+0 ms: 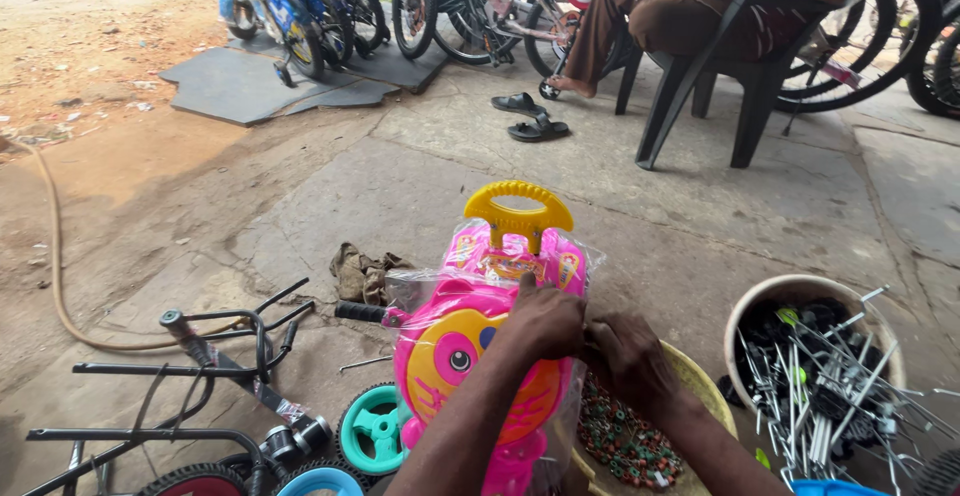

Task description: The person assembles a pink plastic tricycle by attaching the handlebar to the front fork using a bolt and nut. They tighten the fastener by hand and adjust the handlebar position to secure it.

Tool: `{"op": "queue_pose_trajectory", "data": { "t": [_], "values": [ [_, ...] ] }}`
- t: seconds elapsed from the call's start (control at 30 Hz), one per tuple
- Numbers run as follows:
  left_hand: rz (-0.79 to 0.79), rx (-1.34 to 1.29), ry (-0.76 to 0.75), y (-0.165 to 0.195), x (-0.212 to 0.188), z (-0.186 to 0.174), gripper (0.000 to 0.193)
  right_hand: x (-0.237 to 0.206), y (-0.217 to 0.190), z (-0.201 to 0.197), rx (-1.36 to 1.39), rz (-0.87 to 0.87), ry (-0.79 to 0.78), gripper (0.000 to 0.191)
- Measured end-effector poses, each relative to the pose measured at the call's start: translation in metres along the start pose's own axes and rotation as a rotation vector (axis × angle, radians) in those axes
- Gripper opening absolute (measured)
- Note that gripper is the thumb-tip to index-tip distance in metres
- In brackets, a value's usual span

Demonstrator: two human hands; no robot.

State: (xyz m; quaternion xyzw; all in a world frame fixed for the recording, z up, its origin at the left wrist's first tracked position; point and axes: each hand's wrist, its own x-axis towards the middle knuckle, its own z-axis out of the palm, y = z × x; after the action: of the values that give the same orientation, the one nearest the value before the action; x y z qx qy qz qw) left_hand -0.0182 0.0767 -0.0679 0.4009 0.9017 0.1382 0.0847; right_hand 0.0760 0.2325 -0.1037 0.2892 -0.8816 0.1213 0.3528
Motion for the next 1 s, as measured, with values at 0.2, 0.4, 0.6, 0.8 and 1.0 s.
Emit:
{"op": "queue_pose_trajectory", "data": {
  "t": [0.2, 0.4, 0.6, 0.8, 1.0],
  "values": [
    [0.127, -0.242, 0.742, -0.036, -0.059, -0.028, 0.040, 0.007, 0.018, -0.012, -0.103, 0.445, -0.429, 0.042],
    [-0.199, -0.287, 0.956, -0.089, -0.147, -0.007, 0.040, 0.001, 0.033, 0.033, -0.230, 0.493, -0.004, 0.054],
    [-0.819, -0.934, 0.804, -0.101, -0.195, 0.097, 0.084, -0.016, 0.007, 0.072, 0.242, 1.424, 0.026, 0.043],
    [-0.685, -1.239, 0.606, -0.107, -0.184, 0.136, 0.105, -0.035, -0.020, 0.083, 0.874, 1.394, -0.139, 0.056],
    [-0.513, -1.393, 0.470, -0.099, -0.171, 0.133, 0.064, -0.058, -0.031, 0.080, 0.743, 1.224, -0.515, 0.038]
  ]
}}
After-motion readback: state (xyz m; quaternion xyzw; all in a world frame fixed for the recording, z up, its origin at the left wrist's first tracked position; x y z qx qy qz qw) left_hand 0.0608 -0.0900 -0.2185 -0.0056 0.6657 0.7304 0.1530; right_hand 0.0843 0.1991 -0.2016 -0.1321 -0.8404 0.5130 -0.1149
